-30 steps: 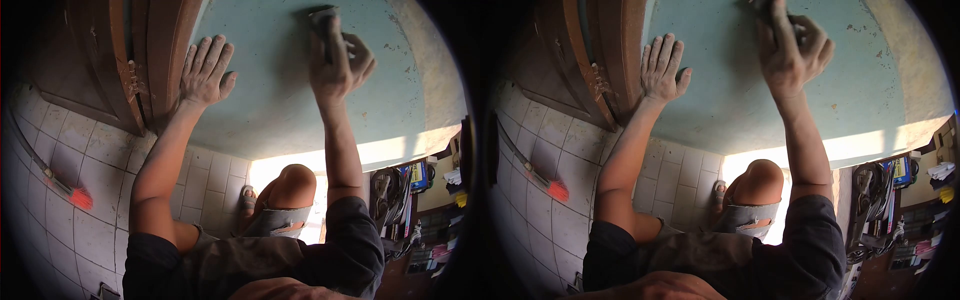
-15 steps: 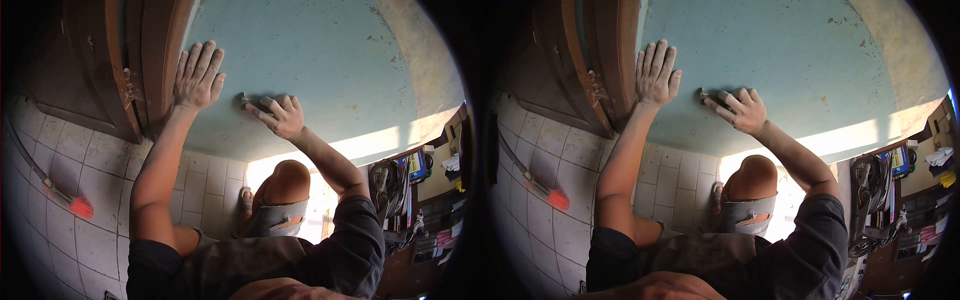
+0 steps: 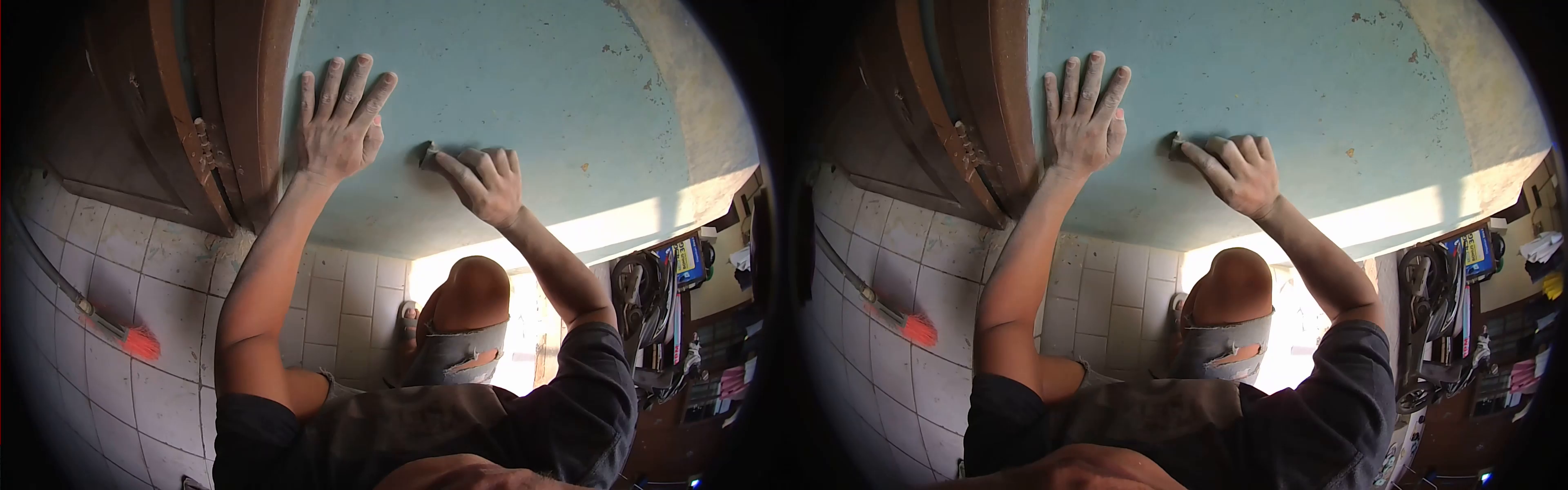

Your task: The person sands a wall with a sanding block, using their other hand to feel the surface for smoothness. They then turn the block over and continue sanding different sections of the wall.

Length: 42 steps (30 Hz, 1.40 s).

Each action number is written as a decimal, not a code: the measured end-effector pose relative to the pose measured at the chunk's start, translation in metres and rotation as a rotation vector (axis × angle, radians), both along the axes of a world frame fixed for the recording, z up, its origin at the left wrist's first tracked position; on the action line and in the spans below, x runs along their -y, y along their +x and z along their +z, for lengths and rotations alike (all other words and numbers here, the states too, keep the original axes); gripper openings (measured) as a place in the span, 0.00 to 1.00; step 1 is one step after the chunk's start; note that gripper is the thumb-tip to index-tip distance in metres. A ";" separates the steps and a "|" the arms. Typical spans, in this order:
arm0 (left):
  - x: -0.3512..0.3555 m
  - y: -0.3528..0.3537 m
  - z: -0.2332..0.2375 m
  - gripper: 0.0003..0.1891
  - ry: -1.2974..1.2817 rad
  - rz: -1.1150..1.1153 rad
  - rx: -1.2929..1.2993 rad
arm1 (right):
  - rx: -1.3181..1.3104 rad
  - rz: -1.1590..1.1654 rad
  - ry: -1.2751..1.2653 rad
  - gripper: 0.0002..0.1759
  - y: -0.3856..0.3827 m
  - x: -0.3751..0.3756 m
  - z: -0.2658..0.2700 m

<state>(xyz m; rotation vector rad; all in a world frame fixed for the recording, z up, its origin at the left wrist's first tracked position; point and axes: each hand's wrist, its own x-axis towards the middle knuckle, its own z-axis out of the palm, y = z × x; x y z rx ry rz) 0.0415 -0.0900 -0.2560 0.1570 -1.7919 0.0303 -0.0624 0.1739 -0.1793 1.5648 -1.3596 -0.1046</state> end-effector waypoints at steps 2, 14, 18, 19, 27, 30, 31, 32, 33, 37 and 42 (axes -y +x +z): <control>-0.006 0.000 0.002 0.27 0.033 0.015 0.098 | 0.030 0.060 -0.402 0.25 -0.004 0.024 0.070; 0.003 -0.008 -0.003 0.27 -0.030 0.062 0.001 | 0.046 0.015 -0.326 0.27 -0.010 0.008 0.043; 0.000 -0.012 -0.005 0.28 -0.026 0.078 -0.059 | -0.116 0.121 -0.694 0.27 -0.030 0.039 0.153; -0.001 -0.013 -0.005 0.28 -0.034 0.067 -0.058 | -0.147 0.063 -0.730 0.30 -0.017 0.048 0.140; 0.003 -0.004 -0.008 0.28 -0.041 0.085 -0.003 | -0.050 0.001 -0.439 0.29 -0.019 0.002 0.072; 0.000 -0.014 -0.009 0.28 -0.017 0.053 -0.062 | -0.129 0.077 -0.700 0.30 -0.036 0.016 0.149; 0.000 -0.014 -0.009 0.29 0.019 0.028 -0.098 | -0.172 0.056 -0.790 0.30 -0.032 0.027 0.141; 0.001 -0.013 -0.010 0.29 0.016 0.024 -0.085 | -0.048 0.024 -0.742 0.31 -0.012 0.031 0.104; 0.003 -0.014 -0.008 0.29 0.001 0.023 -0.098 | 0.010 -0.023 -0.608 0.33 -0.009 0.025 0.051; -0.002 -0.004 -0.008 0.29 -0.031 0.043 -0.049 | 0.069 -0.070 -0.123 0.32 -0.004 -0.027 -0.027; -0.002 -0.016 -0.008 0.28 -0.030 0.052 -0.128 | -0.003 0.105 -0.597 0.31 -0.028 0.007 0.100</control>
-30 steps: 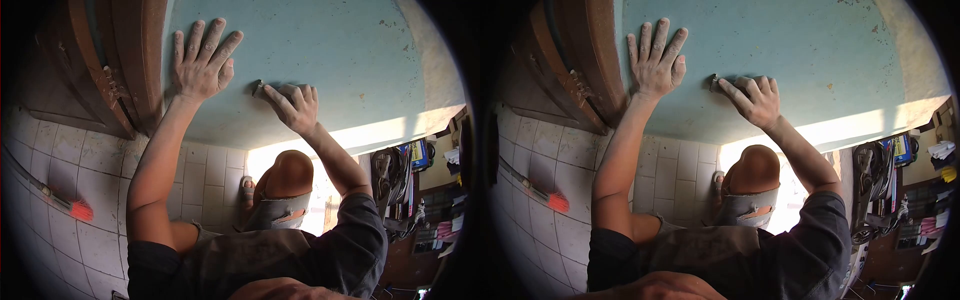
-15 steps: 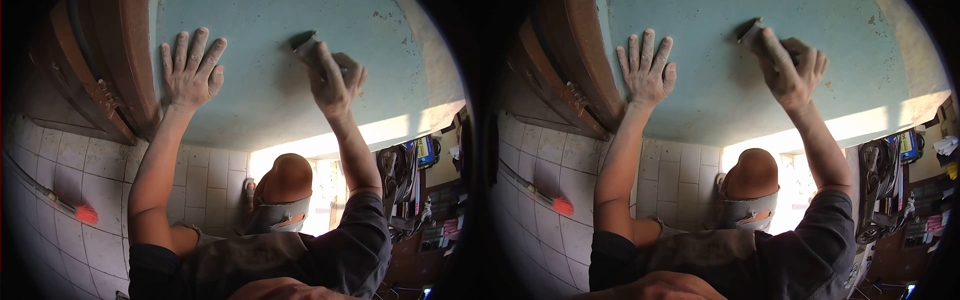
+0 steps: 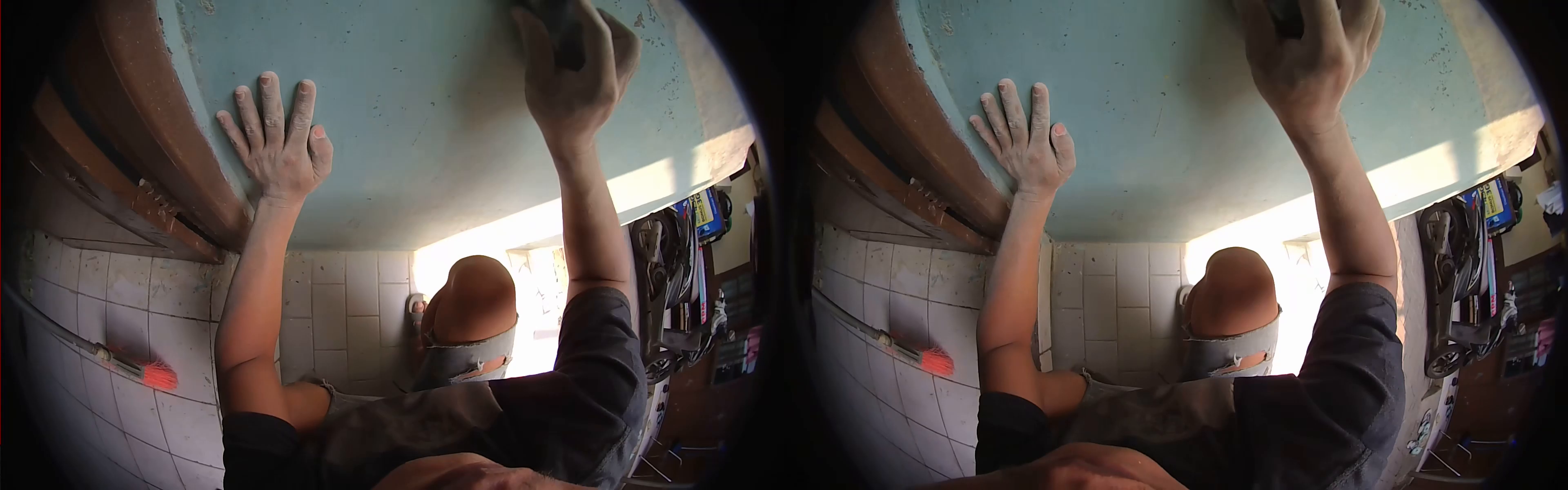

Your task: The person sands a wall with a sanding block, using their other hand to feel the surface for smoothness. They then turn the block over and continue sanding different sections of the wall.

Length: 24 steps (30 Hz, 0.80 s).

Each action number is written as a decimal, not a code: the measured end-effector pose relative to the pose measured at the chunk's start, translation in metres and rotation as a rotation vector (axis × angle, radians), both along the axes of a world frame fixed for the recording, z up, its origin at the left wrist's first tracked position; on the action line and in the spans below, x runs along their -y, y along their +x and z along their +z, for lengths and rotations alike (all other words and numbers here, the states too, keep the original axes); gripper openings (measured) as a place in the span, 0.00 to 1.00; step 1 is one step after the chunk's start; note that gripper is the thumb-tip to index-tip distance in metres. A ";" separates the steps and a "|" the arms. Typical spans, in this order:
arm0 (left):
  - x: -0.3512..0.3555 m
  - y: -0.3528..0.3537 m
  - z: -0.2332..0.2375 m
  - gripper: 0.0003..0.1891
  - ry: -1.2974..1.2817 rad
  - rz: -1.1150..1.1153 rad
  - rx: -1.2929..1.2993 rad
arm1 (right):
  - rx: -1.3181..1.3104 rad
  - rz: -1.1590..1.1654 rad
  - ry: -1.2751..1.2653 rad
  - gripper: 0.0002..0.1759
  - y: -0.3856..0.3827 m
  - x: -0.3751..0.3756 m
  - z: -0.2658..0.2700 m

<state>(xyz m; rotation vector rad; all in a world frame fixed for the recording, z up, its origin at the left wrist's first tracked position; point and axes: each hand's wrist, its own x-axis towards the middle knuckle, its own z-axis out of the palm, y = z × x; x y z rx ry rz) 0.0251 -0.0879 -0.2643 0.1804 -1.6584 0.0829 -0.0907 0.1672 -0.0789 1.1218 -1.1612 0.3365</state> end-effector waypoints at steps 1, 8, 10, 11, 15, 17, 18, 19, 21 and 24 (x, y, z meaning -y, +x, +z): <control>0.002 -0.003 0.000 0.28 -0.010 -0.006 0.008 | 0.005 -0.031 0.002 0.31 0.002 0.007 -0.008; -0.004 0.004 0.012 0.32 -0.070 0.037 0.081 | 0.153 -0.110 0.397 0.28 0.025 -0.019 -0.135; -0.001 0.001 0.010 0.32 -0.085 0.033 0.063 | 0.190 -0.041 0.176 0.37 0.022 -0.010 -0.078; 0.001 0.001 0.010 0.33 -0.091 0.027 0.048 | 0.142 -0.042 0.012 0.31 0.016 -0.004 -0.032; -0.001 0.001 0.013 0.32 -0.086 0.028 0.057 | 0.073 0.001 -0.113 0.25 0.020 0.024 -0.002; 0.000 0.004 0.022 0.32 -0.104 0.020 0.094 | 0.055 -0.041 -0.106 0.27 0.029 0.028 -0.015; 0.003 0.003 0.029 0.32 -0.122 0.021 0.080 | 0.091 -0.044 0.085 0.31 0.028 0.015 -0.063; 0.002 0.008 0.031 0.32 -0.116 0.024 0.122 | 0.135 -0.046 0.289 0.34 0.027 -0.003 -0.111; -0.001 0.011 0.033 0.32 -0.114 0.027 0.157 | 0.121 -0.091 0.374 0.32 0.023 -0.026 -0.108; -0.006 0.013 0.034 0.31 -0.095 0.007 0.184 | 0.139 -0.096 0.101 0.26 0.007 -0.021 -0.027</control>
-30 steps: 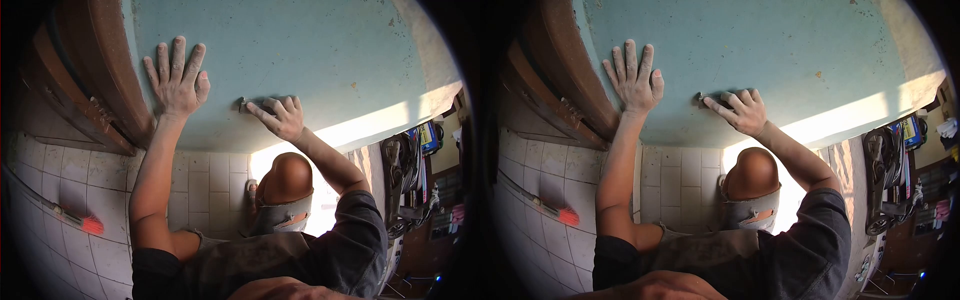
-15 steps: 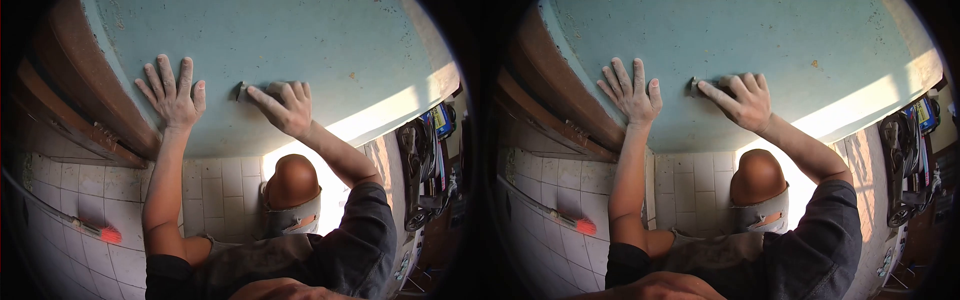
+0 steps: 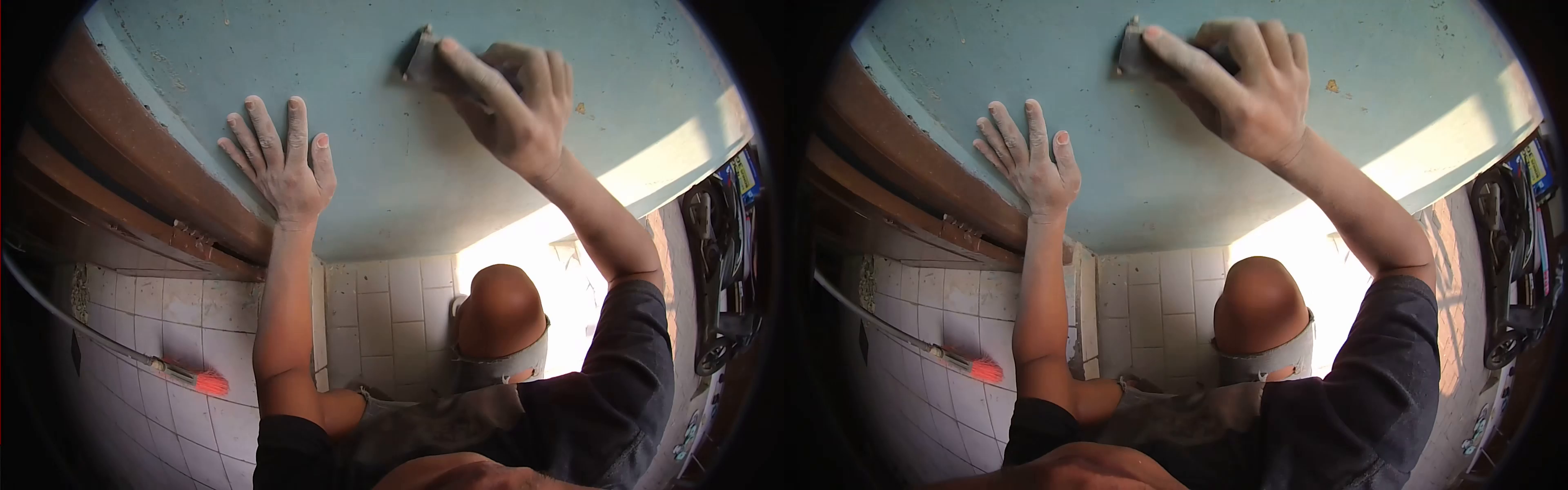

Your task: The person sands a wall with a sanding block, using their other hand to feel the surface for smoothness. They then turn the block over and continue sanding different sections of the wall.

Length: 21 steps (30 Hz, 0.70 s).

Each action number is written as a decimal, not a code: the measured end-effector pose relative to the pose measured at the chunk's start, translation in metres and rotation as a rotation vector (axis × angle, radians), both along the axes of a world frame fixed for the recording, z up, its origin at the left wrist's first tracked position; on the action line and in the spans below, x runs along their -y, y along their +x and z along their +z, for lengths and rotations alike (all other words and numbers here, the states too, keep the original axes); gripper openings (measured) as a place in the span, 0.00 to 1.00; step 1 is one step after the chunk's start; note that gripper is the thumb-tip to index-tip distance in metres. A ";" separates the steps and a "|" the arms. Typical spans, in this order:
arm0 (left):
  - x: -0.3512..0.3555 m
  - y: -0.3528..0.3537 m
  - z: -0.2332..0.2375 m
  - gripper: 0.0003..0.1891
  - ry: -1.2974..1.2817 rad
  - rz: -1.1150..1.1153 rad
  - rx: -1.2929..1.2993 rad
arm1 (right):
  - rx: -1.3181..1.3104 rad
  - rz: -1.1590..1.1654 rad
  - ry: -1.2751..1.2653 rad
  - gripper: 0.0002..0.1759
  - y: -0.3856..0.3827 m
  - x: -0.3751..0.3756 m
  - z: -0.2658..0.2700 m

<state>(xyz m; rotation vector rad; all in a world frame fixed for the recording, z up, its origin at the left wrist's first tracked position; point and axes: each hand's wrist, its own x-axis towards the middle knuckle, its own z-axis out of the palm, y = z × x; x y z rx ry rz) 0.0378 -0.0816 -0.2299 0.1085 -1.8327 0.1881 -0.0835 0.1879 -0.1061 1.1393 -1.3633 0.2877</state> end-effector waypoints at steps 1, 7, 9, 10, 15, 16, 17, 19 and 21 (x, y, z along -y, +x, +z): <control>-0.003 -0.003 0.005 0.31 0.003 -0.012 -0.029 | -0.147 0.072 -0.158 0.27 -0.002 0.008 0.050; -0.023 -0.017 0.065 0.30 0.014 -0.040 -0.086 | 0.061 0.034 0.138 0.34 0.012 -0.005 -0.078; -0.024 -0.018 0.077 0.30 0.072 -0.102 -0.087 | 0.146 0.039 0.307 0.30 0.004 -0.037 -0.115; -0.025 -0.021 0.080 0.30 0.083 -0.124 -0.108 | 0.109 0.029 0.178 0.30 -0.004 -0.040 -0.091; -0.028 -0.026 0.091 0.30 0.086 -0.150 -0.140 | 0.063 0.171 -0.359 0.33 -0.029 -0.027 0.071; -0.025 -0.023 0.088 0.29 0.088 -0.157 -0.118 | -0.004 0.114 -0.383 0.32 -0.027 -0.015 0.063; -0.022 -0.017 0.086 0.29 0.086 -0.166 -0.093 | -0.068 0.054 -0.410 0.32 -0.019 -0.003 0.043; -0.011 -0.018 0.080 0.28 0.088 -0.181 -0.117 | 0.063 0.039 -0.147 0.30 0.010 0.011 -0.063; -0.002 -0.011 0.072 0.28 0.067 -0.102 -0.047 | 0.079 -0.013 0.247 0.26 0.021 -0.002 -0.151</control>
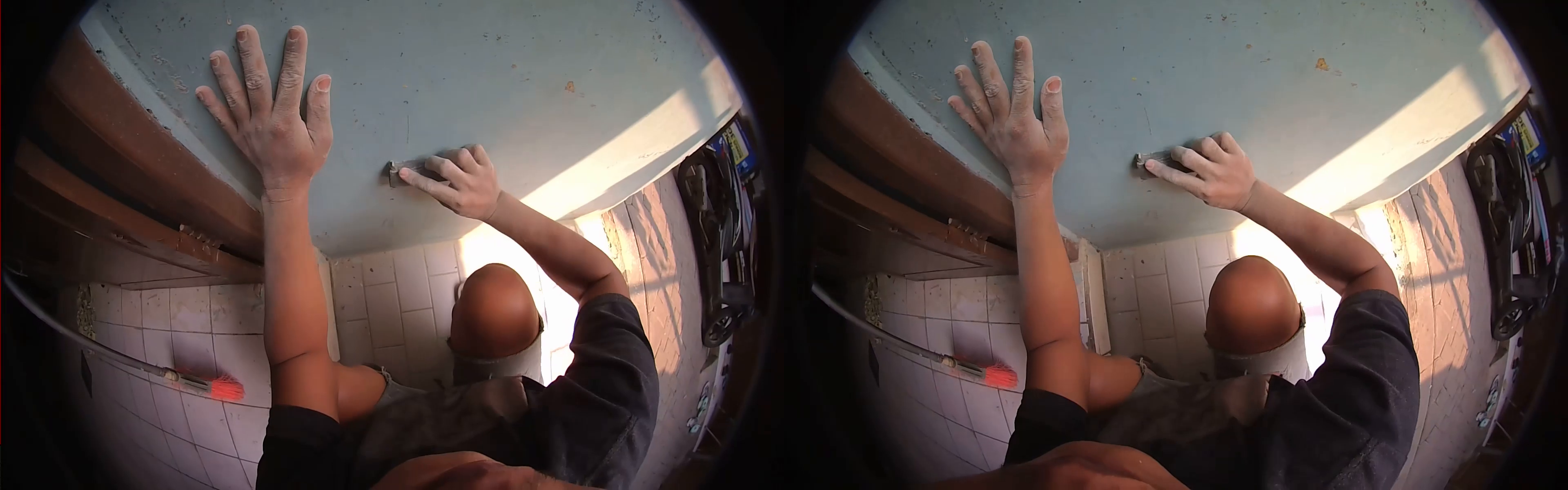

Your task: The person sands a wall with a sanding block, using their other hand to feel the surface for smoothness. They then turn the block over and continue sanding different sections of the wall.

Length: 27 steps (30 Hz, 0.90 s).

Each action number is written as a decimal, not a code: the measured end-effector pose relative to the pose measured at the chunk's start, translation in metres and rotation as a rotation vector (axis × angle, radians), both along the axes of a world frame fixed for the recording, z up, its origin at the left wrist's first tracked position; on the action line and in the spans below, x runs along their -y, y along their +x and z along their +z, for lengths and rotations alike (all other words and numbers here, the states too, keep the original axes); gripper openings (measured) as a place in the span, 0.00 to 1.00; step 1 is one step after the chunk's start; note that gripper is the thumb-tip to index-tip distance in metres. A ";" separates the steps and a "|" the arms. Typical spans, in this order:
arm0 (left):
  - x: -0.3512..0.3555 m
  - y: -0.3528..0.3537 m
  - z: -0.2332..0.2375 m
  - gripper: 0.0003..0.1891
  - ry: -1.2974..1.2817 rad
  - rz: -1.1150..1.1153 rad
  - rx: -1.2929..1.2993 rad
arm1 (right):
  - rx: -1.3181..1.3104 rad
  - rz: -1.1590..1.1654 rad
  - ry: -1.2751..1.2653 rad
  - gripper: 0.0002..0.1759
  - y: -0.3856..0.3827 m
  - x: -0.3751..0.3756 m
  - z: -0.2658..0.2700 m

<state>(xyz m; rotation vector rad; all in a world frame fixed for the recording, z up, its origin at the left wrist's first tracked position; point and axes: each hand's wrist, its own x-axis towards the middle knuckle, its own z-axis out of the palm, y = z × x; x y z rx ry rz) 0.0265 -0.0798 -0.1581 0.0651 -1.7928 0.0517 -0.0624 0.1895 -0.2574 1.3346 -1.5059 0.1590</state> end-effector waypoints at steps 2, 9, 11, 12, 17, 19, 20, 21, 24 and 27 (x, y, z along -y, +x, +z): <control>0.002 -0.001 -0.007 0.27 0.028 -0.032 -0.049 | -0.009 -0.013 0.004 0.31 -0.002 -0.002 0.020; -0.012 -0.003 -0.017 0.27 0.132 -0.021 -0.045 | -0.376 0.014 -0.692 0.25 -0.018 0.064 0.254; -0.012 -0.010 -0.006 0.27 0.172 -0.038 -0.119 | -0.174 0.005 -0.487 0.26 0.011 0.074 0.166; -0.014 -0.012 -0.004 0.27 0.195 -0.027 -0.129 | -0.146 -0.014 -0.233 0.28 0.012 0.060 0.109; -0.016 -0.007 -0.010 0.25 0.255 -0.050 -0.112 | -0.209 -0.078 0.133 0.16 0.035 0.033 0.142; -0.015 -0.005 -0.012 0.25 0.230 -0.049 -0.107 | -0.160 -0.102 -0.337 0.22 -0.078 0.004 0.256; -0.014 -0.006 -0.009 0.25 0.223 -0.042 -0.122 | -0.150 -0.104 -0.580 0.27 -0.005 0.042 0.280; -0.014 -0.006 -0.010 0.25 0.225 -0.031 -0.119 | -0.160 -0.093 -0.585 0.27 -0.005 0.051 0.276; -0.017 -0.003 -0.010 0.25 0.227 -0.021 -0.106 | -0.184 -0.065 -0.497 0.27 0.006 0.075 0.190; -0.012 -0.001 -0.012 0.26 0.206 -0.035 -0.103 | -0.193 0.000 -0.019 0.35 0.006 0.045 0.082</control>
